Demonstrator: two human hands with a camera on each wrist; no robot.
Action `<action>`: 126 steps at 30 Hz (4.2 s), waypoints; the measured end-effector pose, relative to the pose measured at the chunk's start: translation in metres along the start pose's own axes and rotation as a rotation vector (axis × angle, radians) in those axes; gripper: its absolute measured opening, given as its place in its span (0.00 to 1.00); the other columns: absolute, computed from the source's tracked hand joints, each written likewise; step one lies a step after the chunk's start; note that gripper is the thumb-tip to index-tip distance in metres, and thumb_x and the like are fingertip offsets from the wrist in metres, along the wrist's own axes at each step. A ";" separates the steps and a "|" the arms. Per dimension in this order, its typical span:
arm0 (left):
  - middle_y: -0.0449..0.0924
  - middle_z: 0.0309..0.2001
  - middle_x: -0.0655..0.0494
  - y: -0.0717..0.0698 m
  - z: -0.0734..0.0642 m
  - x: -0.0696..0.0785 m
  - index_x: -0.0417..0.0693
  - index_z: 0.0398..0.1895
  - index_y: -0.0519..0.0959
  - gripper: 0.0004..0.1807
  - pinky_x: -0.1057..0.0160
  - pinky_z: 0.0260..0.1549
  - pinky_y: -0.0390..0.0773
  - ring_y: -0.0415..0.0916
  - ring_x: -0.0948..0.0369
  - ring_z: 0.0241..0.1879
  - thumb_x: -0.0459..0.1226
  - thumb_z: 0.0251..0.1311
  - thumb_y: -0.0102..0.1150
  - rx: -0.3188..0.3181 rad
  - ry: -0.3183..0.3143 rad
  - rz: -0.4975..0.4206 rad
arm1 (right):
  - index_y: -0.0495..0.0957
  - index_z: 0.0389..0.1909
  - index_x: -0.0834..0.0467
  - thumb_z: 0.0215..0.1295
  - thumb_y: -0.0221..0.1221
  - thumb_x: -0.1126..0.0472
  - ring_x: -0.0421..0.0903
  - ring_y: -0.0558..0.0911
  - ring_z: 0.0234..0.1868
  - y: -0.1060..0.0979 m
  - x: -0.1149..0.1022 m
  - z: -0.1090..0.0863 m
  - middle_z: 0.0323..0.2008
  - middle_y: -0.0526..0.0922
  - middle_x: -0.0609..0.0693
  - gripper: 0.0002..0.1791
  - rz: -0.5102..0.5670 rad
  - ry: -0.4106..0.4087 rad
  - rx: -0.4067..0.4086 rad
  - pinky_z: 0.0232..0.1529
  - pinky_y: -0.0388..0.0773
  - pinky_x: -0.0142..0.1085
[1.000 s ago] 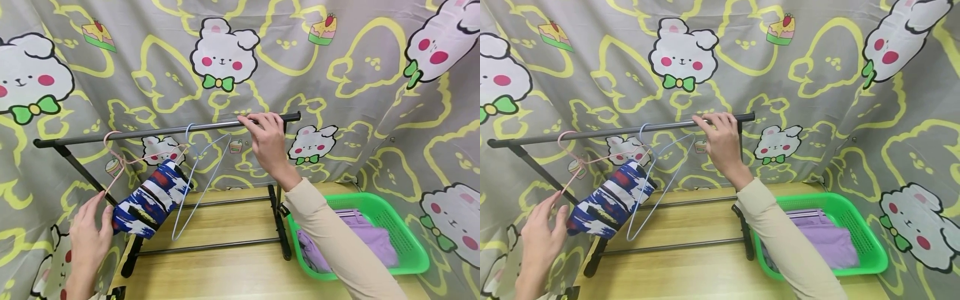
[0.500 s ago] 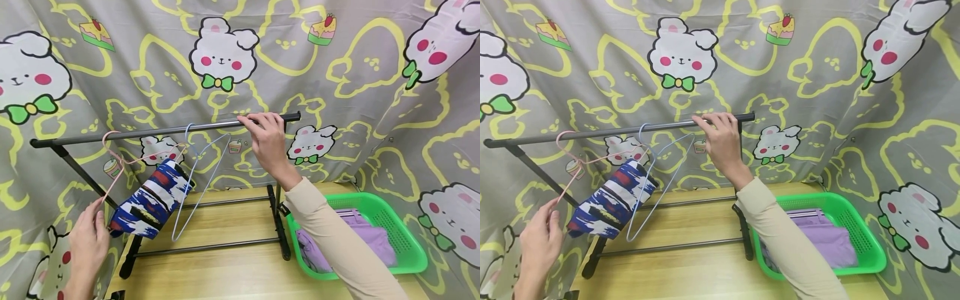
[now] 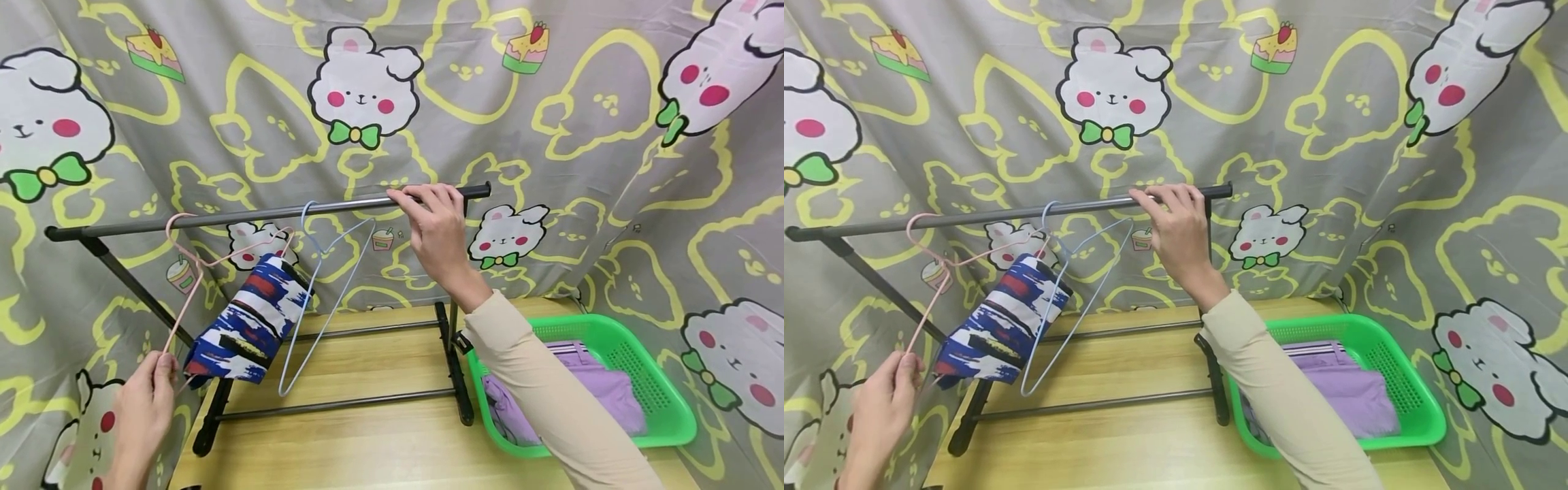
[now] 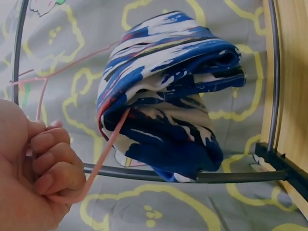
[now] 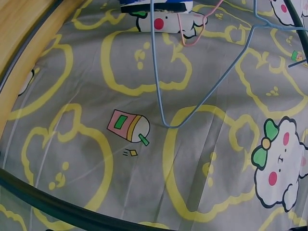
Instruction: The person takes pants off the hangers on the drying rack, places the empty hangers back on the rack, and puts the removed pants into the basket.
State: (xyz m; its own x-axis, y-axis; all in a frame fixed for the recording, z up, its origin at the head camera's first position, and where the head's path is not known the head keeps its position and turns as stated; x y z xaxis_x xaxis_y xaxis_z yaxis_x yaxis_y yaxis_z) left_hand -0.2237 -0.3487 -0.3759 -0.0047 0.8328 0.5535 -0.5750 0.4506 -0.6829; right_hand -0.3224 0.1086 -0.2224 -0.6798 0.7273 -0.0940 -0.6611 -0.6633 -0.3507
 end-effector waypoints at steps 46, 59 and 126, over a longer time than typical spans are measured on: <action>0.54 0.05 0.64 -0.011 -0.020 -0.025 0.38 0.06 0.61 0.40 0.67 0.13 0.49 0.49 0.68 0.09 0.54 0.68 0.64 0.336 -0.303 -0.256 | 0.85 0.57 0.54 0.72 0.50 0.75 0.56 0.76 0.54 0.003 -0.002 -0.001 0.50 0.83 0.55 0.23 -0.033 0.021 -0.022 0.68 0.59 0.55; 0.57 0.04 0.68 -0.019 -0.024 -0.023 0.38 0.05 0.60 0.40 0.72 0.13 0.52 0.52 0.74 0.07 0.49 0.66 0.67 0.414 -0.274 -0.302 | 0.85 0.57 0.54 0.69 0.49 0.78 0.56 0.75 0.54 0.003 -0.002 -0.002 0.50 0.83 0.55 0.26 -0.047 0.022 -0.018 0.71 0.57 0.54; 0.50 0.06 0.71 -0.064 -0.058 0.029 0.35 0.03 0.56 0.40 0.69 0.13 0.43 0.45 0.76 0.10 0.42 0.66 0.68 0.600 -0.215 -0.391 | 0.85 0.57 0.54 0.66 0.49 0.79 0.57 0.75 0.55 0.004 -0.001 -0.003 0.50 0.82 0.55 0.27 -0.055 0.026 0.011 0.72 0.55 0.52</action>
State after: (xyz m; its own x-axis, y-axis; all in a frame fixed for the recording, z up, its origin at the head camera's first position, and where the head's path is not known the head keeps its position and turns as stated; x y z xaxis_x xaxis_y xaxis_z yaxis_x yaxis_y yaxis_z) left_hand -0.1392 -0.3351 -0.3442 0.1676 0.5389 0.8255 -0.9146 0.3975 -0.0738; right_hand -0.3240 0.1055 -0.2263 -0.6339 0.7671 -0.0991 -0.7009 -0.6239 -0.3457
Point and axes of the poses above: each hand's wrist, its own z-axis towards the middle knuckle, its own y-axis out of the palm, x = y × z, the point moved 9 cm from there along z, towards the middle knuckle
